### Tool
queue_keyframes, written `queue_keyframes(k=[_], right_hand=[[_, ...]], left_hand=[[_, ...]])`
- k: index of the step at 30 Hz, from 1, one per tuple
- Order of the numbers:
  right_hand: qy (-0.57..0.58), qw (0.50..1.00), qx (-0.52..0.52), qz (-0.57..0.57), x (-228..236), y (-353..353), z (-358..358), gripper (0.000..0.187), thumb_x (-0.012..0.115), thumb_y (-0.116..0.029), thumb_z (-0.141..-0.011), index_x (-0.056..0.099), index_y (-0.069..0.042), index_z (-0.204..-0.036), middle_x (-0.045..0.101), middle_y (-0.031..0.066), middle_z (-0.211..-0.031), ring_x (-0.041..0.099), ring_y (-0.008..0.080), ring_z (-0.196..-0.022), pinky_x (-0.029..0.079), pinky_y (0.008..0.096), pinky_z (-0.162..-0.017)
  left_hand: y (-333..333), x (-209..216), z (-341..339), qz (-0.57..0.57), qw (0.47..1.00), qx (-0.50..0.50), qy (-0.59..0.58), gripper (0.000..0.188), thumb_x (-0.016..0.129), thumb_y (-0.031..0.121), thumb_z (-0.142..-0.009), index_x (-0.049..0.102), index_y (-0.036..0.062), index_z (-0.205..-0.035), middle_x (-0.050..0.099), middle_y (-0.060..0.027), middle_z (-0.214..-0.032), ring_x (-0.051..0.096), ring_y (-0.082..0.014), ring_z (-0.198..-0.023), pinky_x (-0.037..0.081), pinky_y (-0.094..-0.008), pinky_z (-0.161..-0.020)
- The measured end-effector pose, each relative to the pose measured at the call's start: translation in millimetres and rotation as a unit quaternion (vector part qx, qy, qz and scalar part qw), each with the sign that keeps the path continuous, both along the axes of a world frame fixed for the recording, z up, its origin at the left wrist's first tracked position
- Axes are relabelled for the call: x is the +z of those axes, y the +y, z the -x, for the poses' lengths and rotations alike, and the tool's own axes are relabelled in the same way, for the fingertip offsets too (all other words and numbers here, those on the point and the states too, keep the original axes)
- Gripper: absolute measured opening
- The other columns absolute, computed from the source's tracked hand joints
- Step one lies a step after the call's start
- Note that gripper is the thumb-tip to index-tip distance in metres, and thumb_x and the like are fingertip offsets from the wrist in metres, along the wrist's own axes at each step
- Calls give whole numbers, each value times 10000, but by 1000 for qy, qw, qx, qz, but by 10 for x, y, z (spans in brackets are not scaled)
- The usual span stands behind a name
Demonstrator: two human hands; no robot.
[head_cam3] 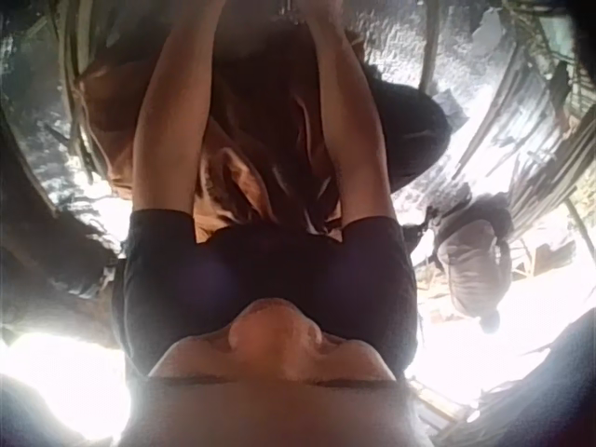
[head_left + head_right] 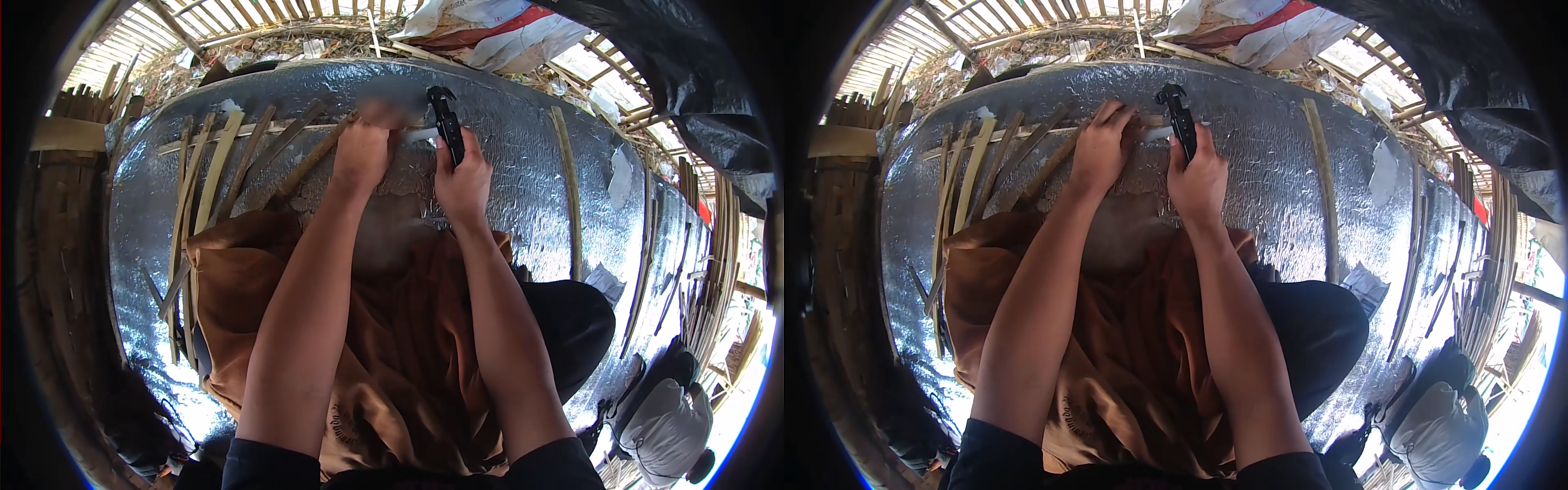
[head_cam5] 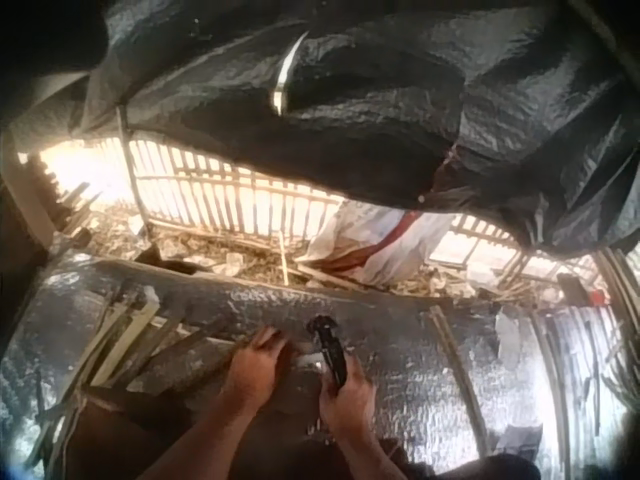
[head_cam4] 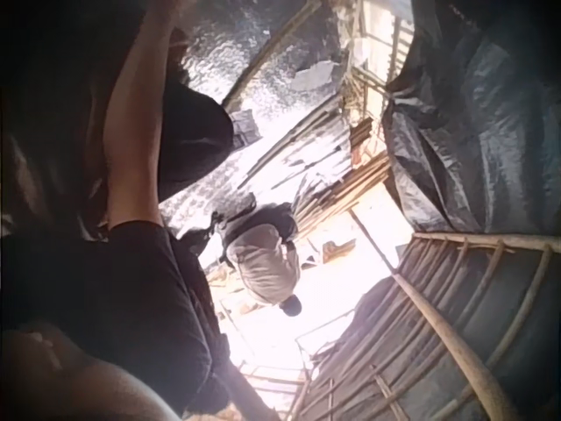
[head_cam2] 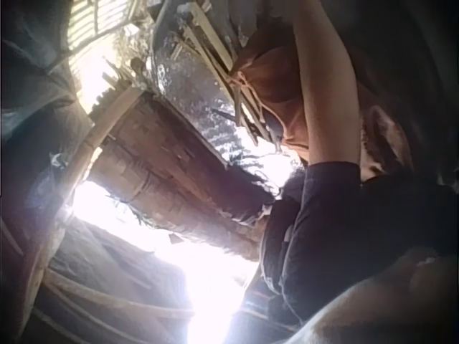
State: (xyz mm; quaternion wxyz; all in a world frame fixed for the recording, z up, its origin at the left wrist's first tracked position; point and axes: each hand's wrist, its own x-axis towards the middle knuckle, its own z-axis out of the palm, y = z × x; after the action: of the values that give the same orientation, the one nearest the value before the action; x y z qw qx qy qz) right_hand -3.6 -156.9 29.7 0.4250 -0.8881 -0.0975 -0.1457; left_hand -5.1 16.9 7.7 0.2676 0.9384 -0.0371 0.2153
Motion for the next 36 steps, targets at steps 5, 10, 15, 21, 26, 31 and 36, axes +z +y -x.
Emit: queue_keyframes(k=[5,10,15,21,26,31,36], right_hand=[[54,993,29,106,211,-178,-34,327,680,-249,-949,618,-49,-1200,719,227,-892,698,447,-764,551,521,-657],[-58,959,149,234,648,-384,-307,365,692,-270,-919,613,-58,-1205,721,185,-995,714,398,-839,576,480,-703],[-81,865,293,398,436,-899,-529,366,719,-206,-819,582,-96,-1140,685,101,-1049,712,311,-926,588,435,-762],[-223,786,408,407,72,-868,-792,259,690,-170,-815,632,-134,-1065,688,32,-989,717,213,-849,592,394,-702],[-162,806,353,447,-4,-710,-845,463,797,-137,-663,620,-83,-1087,691,108,-1034,710,279,-953,588,388,-811],[-210,786,395,428,-27,-772,-938,508,805,-139,-660,613,-75,-1125,683,116,-1079,709,275,-963,590,385,-812],[-237,789,374,426,17,-708,-973,242,667,-172,-844,642,-140,-1083,684,60,-1002,707,207,-863,568,350,-703]], left_hand=[[-72,-55,265,-77,996,36,18,390,643,101,-888,642,29,-1271,636,-125,-1289,699,-322,-1039,591,-420,-873],[15,-116,272,-45,996,60,-50,370,646,128,-903,664,44,-1263,648,-126,-1320,713,-344,-1008,600,-439,-846],[54,-155,284,-10,1000,9,-18,472,646,137,-874,623,-8,-1323,607,-141,-1405,681,-339,-1077,572,-440,-926],[55,-92,311,-25,999,28,5,518,648,98,-815,635,10,-1325,633,-155,-1377,702,-352,-980,592,-433,-871],[24,-51,307,-30,999,32,21,553,652,104,-793,631,11,-1337,638,-155,-1374,703,-340,-941,598,-431,-847],[30,-21,309,-17,998,35,41,577,656,105,-774,627,13,-1343,637,-156,-1378,703,-338,-933,599,-431,-842],[27,-32,293,-21,999,32,23,560,653,100,-794,621,11,-1346,637,-161,-1376,703,-336,-921,598,-427,-835]])
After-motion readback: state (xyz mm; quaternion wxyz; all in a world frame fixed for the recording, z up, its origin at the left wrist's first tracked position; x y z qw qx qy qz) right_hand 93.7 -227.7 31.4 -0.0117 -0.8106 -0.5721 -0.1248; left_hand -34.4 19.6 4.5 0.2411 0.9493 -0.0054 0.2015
